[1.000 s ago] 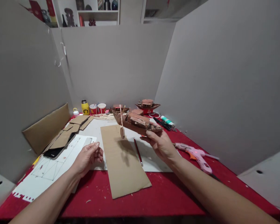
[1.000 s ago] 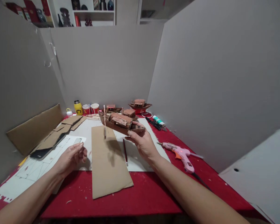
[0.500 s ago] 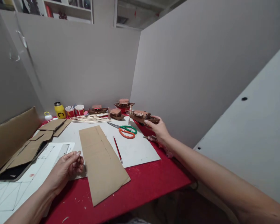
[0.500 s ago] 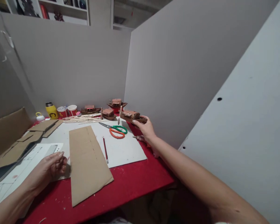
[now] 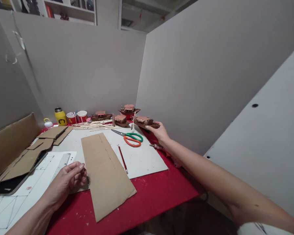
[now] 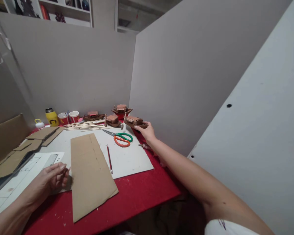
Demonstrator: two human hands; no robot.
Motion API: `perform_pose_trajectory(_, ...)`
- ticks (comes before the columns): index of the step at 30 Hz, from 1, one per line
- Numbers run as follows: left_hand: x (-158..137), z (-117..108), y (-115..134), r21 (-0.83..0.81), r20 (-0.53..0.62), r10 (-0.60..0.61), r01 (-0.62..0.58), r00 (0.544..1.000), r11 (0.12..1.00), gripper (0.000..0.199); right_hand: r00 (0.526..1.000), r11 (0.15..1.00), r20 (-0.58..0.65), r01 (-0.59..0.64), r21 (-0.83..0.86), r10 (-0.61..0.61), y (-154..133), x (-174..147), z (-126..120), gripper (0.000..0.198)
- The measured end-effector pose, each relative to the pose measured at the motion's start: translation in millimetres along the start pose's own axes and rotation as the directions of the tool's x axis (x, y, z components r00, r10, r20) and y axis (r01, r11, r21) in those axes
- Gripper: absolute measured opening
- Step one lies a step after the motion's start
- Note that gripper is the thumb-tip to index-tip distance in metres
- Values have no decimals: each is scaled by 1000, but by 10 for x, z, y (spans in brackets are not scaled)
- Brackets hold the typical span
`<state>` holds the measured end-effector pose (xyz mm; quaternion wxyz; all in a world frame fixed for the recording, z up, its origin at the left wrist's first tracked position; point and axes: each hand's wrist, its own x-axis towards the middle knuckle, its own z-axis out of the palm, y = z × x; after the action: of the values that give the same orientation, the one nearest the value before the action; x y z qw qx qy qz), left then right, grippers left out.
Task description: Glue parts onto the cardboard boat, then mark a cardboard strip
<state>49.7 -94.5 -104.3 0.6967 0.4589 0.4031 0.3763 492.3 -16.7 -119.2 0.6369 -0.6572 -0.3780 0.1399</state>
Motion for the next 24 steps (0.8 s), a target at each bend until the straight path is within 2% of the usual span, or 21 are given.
perform_pose_trajectory(9,1,0,-14,-55,20,-47,48,999,997,26,1000,984,-6,-11,-178,10,66,64,52,56)
perform_pose_trajectory(15,-39,15,-7,-38,78,-41,44,996,998,26,998,967,30,-42,-251,51,135,71,56,32)
perform_pose_trajectory(24,-43,19,-8,-42,79,-41,44,996,998,26,980,953,135,-106,-283,149,170,102,22,34)
